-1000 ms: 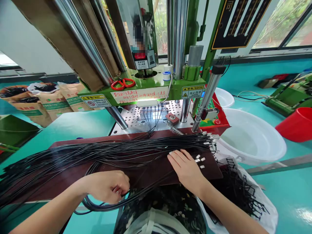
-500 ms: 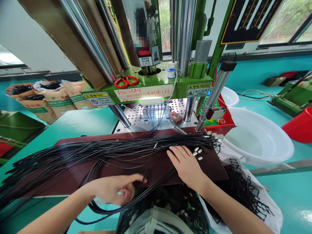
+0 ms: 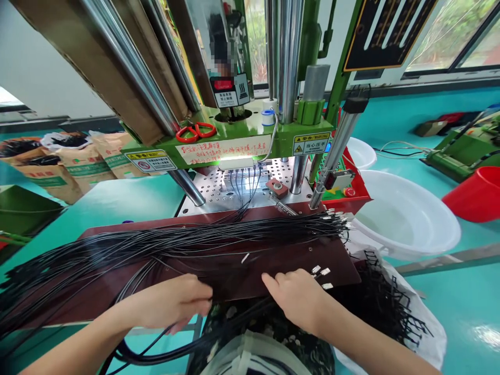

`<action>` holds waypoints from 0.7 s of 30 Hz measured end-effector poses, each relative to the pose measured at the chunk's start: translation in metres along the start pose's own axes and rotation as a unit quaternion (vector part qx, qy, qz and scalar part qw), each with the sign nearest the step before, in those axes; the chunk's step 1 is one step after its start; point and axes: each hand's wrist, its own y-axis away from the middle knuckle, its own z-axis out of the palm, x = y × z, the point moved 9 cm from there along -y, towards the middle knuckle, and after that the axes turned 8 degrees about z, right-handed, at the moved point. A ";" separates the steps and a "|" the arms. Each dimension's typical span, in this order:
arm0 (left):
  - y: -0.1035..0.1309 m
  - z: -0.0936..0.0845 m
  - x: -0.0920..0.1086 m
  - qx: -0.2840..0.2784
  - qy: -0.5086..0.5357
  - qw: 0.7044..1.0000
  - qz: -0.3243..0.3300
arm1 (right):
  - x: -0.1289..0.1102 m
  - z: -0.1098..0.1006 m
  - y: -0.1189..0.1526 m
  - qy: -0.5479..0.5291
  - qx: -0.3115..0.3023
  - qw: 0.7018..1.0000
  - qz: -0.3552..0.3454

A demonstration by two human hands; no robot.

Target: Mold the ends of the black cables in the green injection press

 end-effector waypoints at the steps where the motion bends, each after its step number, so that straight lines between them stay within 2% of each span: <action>1: 0.001 -0.008 -0.001 0.033 0.064 0.997 -0.013 | 0.000 -0.001 -0.001 0.003 0.004 1.000 0.003; 3: 0.000 -0.022 -0.002 0.107 0.133 0.985 -0.027 | 0.003 -0.004 -0.005 0.003 0.015 1.000 0.010; 4: -0.002 -0.025 -0.001 0.123 0.122 0.985 -0.024 | 0.004 -0.006 -0.007 0.002 0.022 1.000 0.011; 7: -0.010 -0.022 0.002 0.097 -0.068 0.992 -0.029 | 0.006 -0.013 -0.011 -0.002 0.060 0.998 0.002; 9: -0.013 -0.020 0.001 0.080 -0.204 0.975 -0.043 | 0.004 -0.019 -0.010 -0.001 0.086 0.996 -0.001; 10: -0.014 -0.018 0.002 0.068 -0.231 0.970 -0.038 | 0.002 -0.020 -0.009 -0.003 0.093 0.996 -0.003; 11: -0.016 -0.013 0.003 0.049 -0.214 0.975 -0.024 | 0.000 -0.021 -0.008 -0.007 0.093 0.996 -0.005; 13: -0.020 -0.005 0.012 0.026 -0.072 0.997 0.016 | -0.005 -0.024 -0.006 -0.018 0.089 0.996 -0.012; 14: -0.022 -0.005 0.016 0.038 0.021 0.999 0.028 | -0.007 -0.025 -0.006 -0.023 0.089 0.996 -0.016; 16: -0.027 -0.007 0.020 0.079 0.159 0.984 0.029 | -0.007 -0.033 -0.005 -0.029 0.103 0.994 -0.016; 18: -0.035 -0.002 0.021 0.082 0.190 0.978 0.024 | -0.005 -0.043 -0.005 -0.032 0.127 0.991 -0.011; 21: -0.045 0.022 0.025 -0.011 0.157 0.987 0.029 | -0.012 -0.050 -0.008 -0.056 0.127 0.989 -0.047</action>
